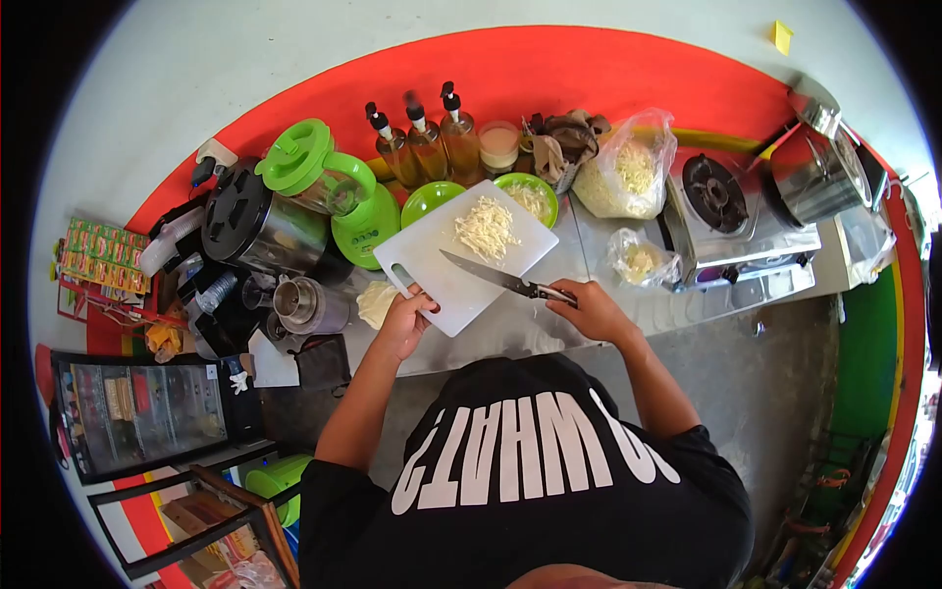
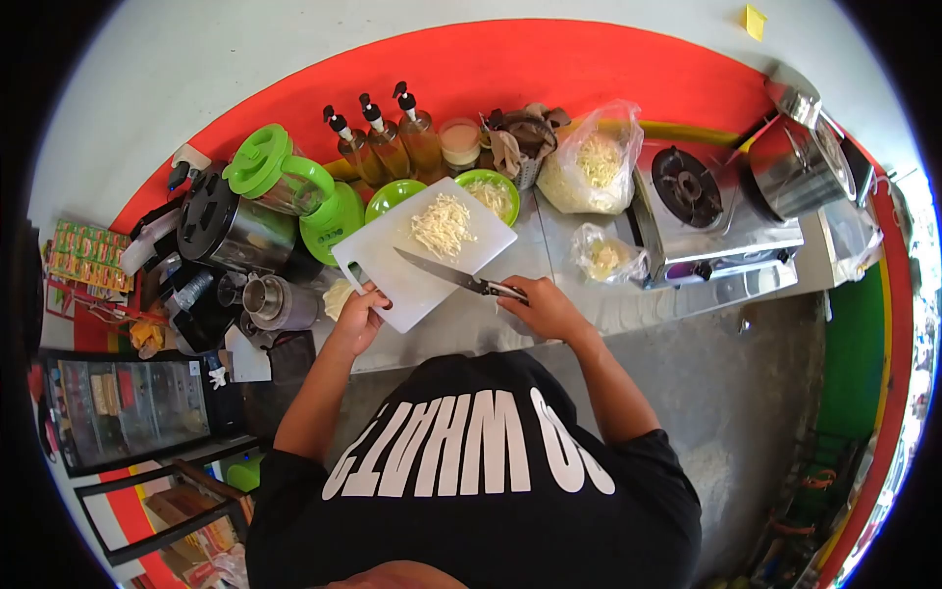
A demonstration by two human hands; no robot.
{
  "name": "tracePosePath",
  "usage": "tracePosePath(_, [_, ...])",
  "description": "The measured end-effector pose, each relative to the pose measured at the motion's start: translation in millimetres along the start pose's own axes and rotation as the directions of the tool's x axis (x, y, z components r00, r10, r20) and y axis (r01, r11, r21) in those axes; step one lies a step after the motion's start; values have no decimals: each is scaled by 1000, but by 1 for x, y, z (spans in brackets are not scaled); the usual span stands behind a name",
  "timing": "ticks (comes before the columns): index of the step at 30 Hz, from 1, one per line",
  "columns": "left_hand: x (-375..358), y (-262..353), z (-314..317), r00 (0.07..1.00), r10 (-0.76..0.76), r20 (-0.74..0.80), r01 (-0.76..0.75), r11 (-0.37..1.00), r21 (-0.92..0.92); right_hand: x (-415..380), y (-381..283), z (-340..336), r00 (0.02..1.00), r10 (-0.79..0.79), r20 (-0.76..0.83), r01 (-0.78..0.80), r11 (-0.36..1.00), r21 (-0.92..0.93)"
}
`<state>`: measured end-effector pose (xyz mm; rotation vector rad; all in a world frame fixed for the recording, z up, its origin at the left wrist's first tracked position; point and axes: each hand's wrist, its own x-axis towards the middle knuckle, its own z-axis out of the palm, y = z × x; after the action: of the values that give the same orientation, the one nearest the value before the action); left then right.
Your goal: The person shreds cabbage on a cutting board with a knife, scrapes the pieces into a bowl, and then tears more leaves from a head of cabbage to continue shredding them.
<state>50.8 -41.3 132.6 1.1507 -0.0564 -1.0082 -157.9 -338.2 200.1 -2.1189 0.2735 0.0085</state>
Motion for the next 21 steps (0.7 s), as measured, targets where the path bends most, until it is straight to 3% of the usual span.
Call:
tracePosePath(3, [4,-1,25,998,1,-57,-3,1000,-22,13,32,-9,999,-47,-8,47,999,-20])
tracePosePath(5, [8,-6,34,996,12,-88,-15,1000,-27,20,51,-16,998,6,-58,-7,1000,-23])
tracePosePath(17, [6,-24,73,973,20,-230,-33,998,-52,56,129,-65,999,43,13,-43,999,0])
tracePosePath(21, [0,-23,92,950,29,-310,-48,997,-55,63,117,-80,998,44,46,-44,999,1])
